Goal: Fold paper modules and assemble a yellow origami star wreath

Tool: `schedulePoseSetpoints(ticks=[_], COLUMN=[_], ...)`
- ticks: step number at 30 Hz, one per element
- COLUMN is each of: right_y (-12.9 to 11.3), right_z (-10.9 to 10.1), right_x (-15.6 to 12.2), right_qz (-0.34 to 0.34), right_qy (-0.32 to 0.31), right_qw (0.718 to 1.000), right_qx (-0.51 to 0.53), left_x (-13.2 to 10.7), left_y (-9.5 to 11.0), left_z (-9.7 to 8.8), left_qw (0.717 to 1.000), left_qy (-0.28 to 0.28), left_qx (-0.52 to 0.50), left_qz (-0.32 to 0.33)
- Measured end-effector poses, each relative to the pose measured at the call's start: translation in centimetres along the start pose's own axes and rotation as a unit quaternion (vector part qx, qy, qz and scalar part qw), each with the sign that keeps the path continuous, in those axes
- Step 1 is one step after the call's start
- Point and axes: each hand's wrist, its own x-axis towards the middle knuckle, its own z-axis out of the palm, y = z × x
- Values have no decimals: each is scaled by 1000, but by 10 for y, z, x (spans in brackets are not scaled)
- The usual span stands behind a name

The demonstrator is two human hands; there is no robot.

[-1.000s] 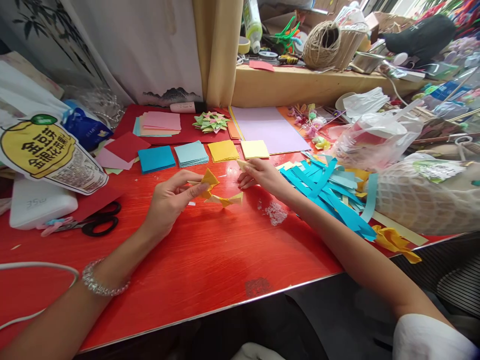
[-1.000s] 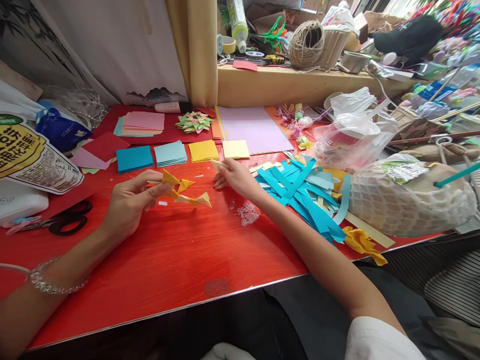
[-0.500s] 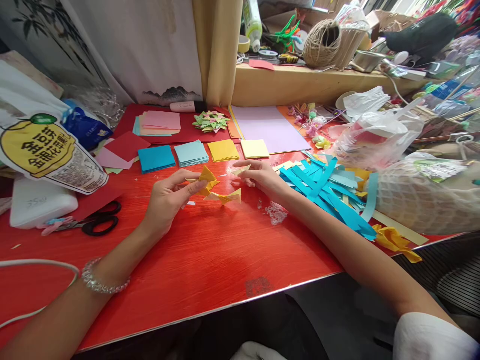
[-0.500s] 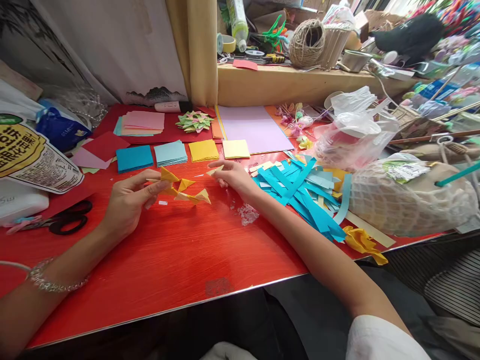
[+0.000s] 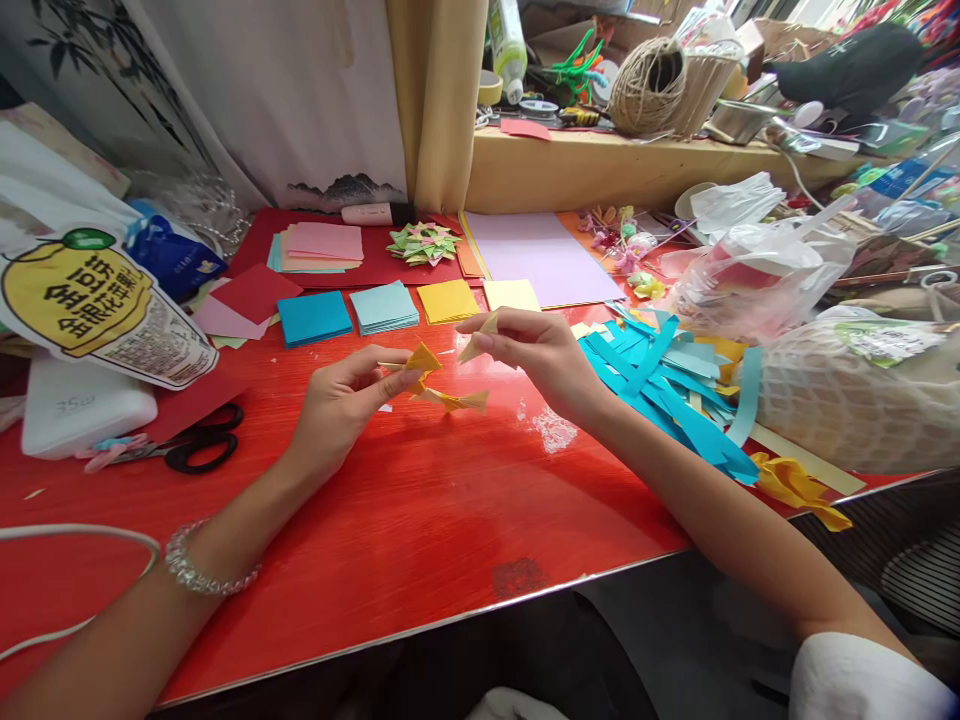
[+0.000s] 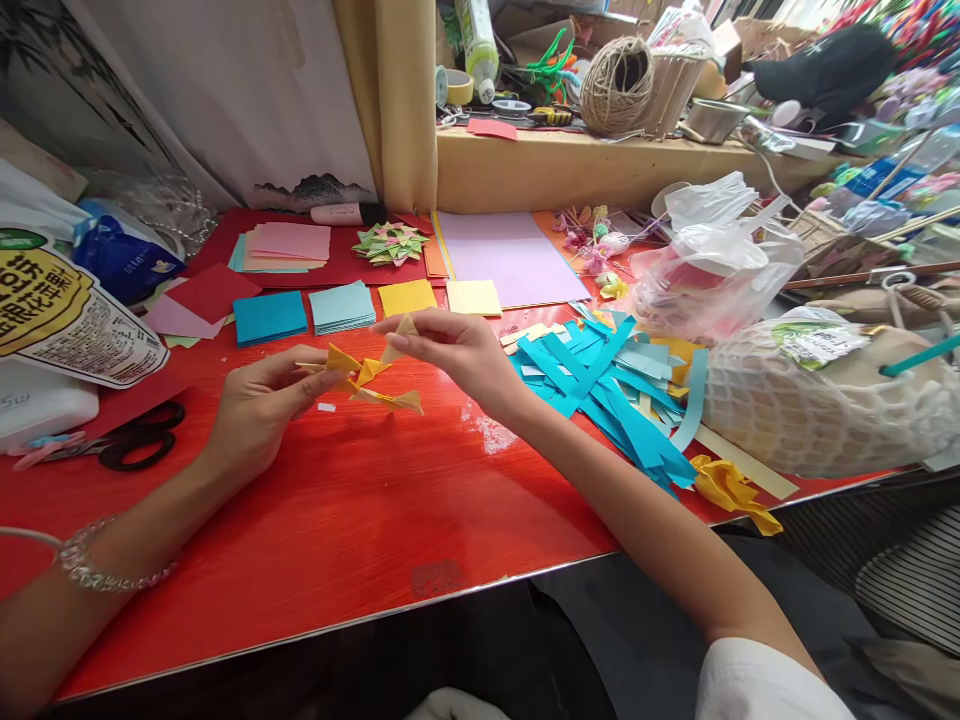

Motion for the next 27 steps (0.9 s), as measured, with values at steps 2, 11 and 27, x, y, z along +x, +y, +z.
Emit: schedulePoseSetpoints(ticks=[2,11,27], right_y=[-9,-12,-9], right_z=[3,11,10], right_x=[-4,-13,-14], right_qz=[-37,-142,-168], right_qy=[-5,32,41], right_qw=[999,986,978], right_qx=[-3,-84,-114], left_x=[-1,-2,-2], left_y=[-1,-1,-1], left_z=[0,1,1], left_qw=[1000,998,998], left_qy=[-4,-14,-6], left_qx=[-7,-57,-54], left_qz=[-2,-22,-7])
